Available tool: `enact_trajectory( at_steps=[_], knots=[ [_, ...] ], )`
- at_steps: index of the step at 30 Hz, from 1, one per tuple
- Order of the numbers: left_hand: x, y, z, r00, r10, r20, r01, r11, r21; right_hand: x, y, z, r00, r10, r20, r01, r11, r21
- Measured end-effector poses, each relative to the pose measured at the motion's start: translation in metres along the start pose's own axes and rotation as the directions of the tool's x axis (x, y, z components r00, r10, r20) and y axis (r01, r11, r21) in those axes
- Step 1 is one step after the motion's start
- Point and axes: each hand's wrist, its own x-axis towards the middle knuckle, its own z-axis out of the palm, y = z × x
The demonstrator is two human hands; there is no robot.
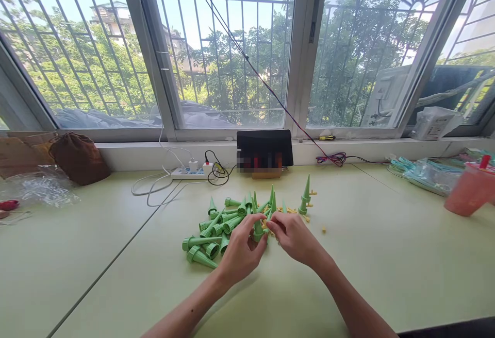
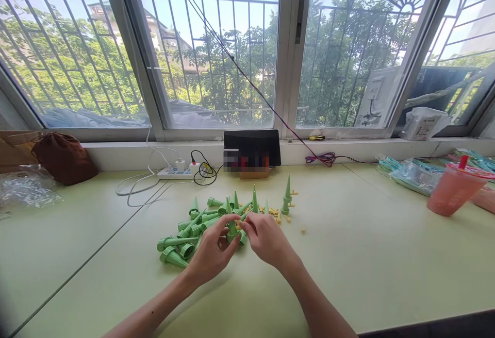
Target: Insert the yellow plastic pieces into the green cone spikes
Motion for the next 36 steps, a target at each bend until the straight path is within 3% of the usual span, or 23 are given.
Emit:
enact_trajectory(
  at_steps=[4,12,18,28,36],
  knots=[
    [0.0000,0.0001,0.0001,1.000,0.008,0.011,-0.009,1.000,0.003,0.0004,-0.0012,-0.0003,1.000,0.027,-0.001,-0.027,0.999,-0.028],
    [0.0022,-0.0003,-0.0003,0.999,-0.035,-0.028,0.035,0.999,0.000,-0.0005,-0.0041,-0.0025,0.999,-0.032,-0.007,0.032,0.995,0.096],
    [0.0019,0.0017,-0.0009,1.000,-0.023,-0.021,0.023,1.000,0.012,-0.0003,-0.0011,-0.0006,0.998,-0.059,-0.016,0.060,0.996,0.059],
    [0.0001,-0.0005,0.0009,1.000,0.009,0.002,-0.009,1.000,0.015,0.0005,0.0000,-0.0001,1.000,0.003,0.007,-0.003,0.998,-0.070],
    [0.0011,-0.0023,0.0010,1.000,-0.024,-0.009,0.024,1.000,0.016,-0.0008,-0.0030,-0.0027,0.999,-0.051,0.004,0.050,0.996,0.076]
  ],
)
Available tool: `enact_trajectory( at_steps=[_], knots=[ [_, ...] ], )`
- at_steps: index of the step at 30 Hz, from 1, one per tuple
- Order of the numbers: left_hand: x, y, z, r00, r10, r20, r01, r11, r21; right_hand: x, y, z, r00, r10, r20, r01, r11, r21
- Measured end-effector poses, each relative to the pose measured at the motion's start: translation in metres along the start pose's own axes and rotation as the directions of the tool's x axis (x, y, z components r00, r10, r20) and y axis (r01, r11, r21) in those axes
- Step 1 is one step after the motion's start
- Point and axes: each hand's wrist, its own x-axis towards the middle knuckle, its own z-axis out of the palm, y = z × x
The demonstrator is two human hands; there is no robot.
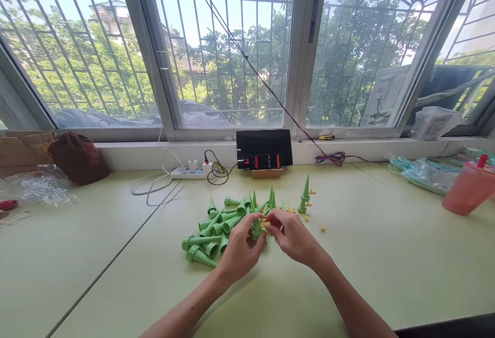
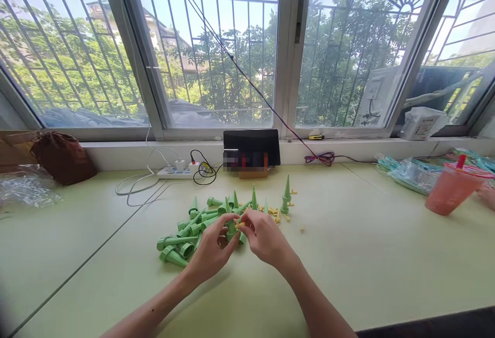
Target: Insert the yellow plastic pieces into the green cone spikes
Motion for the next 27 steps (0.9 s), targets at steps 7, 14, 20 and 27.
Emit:
enact_trajectory(
  at_steps=[7,14,20,27],
  knots=[
    [-0.0014,-0.0010,0.0011,0.999,0.033,0.018,-0.033,0.999,0.009,0.0003,0.0021,0.0007,0.999,0.037,0.011,-0.036,0.994,-0.100],
    [-0.0019,0.0002,0.0016,0.998,0.052,0.021,-0.052,0.999,-0.014,-0.0001,0.0057,0.0024,0.998,0.051,0.021,-0.046,0.979,-0.197],
    [0.0007,0.0017,0.0004,1.000,-0.013,-0.006,0.013,0.999,-0.034,0.0012,0.0031,0.0014,0.999,0.044,-0.005,-0.044,0.998,-0.050],
    [0.0009,0.0005,0.0003,1.000,-0.012,-0.003,0.011,1.000,-0.024,-0.0004,0.0049,0.0006,1.000,0.026,-0.014,-0.027,0.999,-0.032]
  ],
)
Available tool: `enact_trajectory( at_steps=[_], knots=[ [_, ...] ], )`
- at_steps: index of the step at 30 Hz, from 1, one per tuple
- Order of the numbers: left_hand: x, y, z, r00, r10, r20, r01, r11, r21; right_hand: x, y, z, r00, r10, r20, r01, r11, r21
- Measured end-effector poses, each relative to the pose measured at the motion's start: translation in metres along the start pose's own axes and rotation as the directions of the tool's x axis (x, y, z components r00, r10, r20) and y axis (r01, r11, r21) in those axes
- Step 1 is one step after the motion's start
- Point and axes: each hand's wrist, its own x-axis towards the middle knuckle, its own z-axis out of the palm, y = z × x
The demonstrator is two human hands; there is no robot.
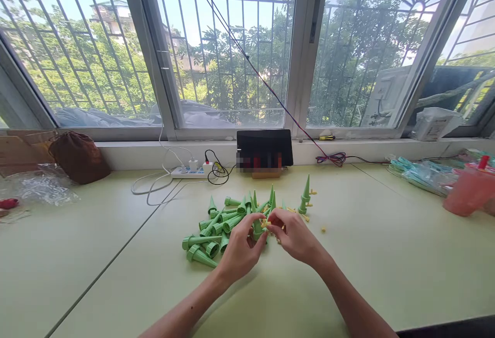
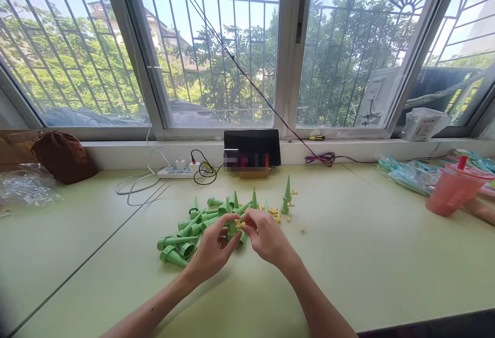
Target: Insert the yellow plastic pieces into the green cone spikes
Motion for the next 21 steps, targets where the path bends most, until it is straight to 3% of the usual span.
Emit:
enact_trajectory(
  at_steps=[21],
  knots=[
    [-0.0035,-0.0023,0.0002,0.999,0.023,0.030,-0.023,1.000,-0.010,0.0003,-0.0042,-0.0019,0.998,0.016,0.062,-0.007,0.989,-0.145]
  ],
)
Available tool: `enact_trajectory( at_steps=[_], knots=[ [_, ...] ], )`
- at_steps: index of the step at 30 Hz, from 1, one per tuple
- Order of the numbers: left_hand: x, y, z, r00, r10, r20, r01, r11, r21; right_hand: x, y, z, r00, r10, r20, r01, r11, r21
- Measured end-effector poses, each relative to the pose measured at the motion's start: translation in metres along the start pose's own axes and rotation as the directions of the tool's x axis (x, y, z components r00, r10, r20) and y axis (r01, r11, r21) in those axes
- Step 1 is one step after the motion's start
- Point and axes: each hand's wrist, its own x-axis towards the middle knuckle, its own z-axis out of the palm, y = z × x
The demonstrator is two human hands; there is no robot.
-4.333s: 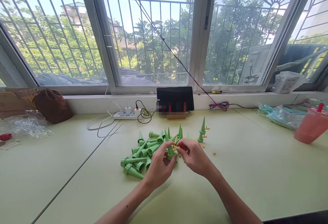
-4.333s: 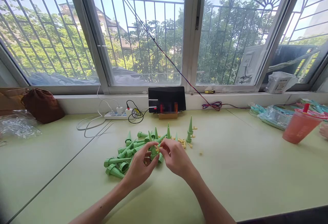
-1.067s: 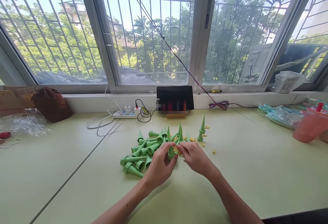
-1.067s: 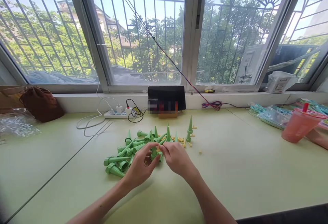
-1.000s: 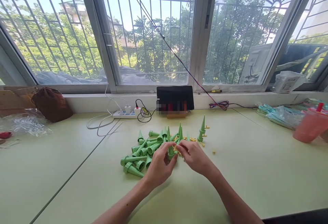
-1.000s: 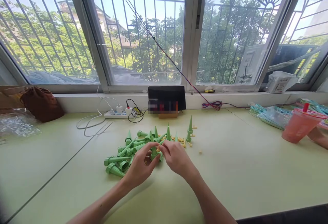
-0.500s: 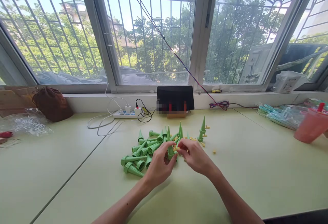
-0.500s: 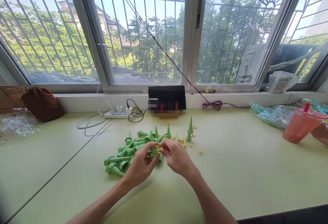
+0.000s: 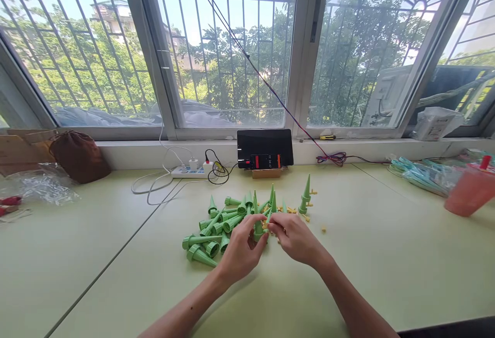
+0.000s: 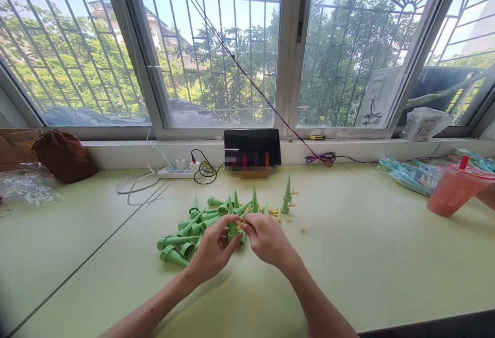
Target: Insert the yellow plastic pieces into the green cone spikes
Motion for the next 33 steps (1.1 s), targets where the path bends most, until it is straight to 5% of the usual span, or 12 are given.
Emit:
enact_trajectory(
  at_steps=[33],
  knots=[
    [0.0004,-0.0025,0.0032,0.997,-0.057,0.053,0.057,0.998,0.010,-0.0010,0.0001,0.0027,1.000,0.012,-0.010,-0.012,1.000,-0.021]
  ],
)
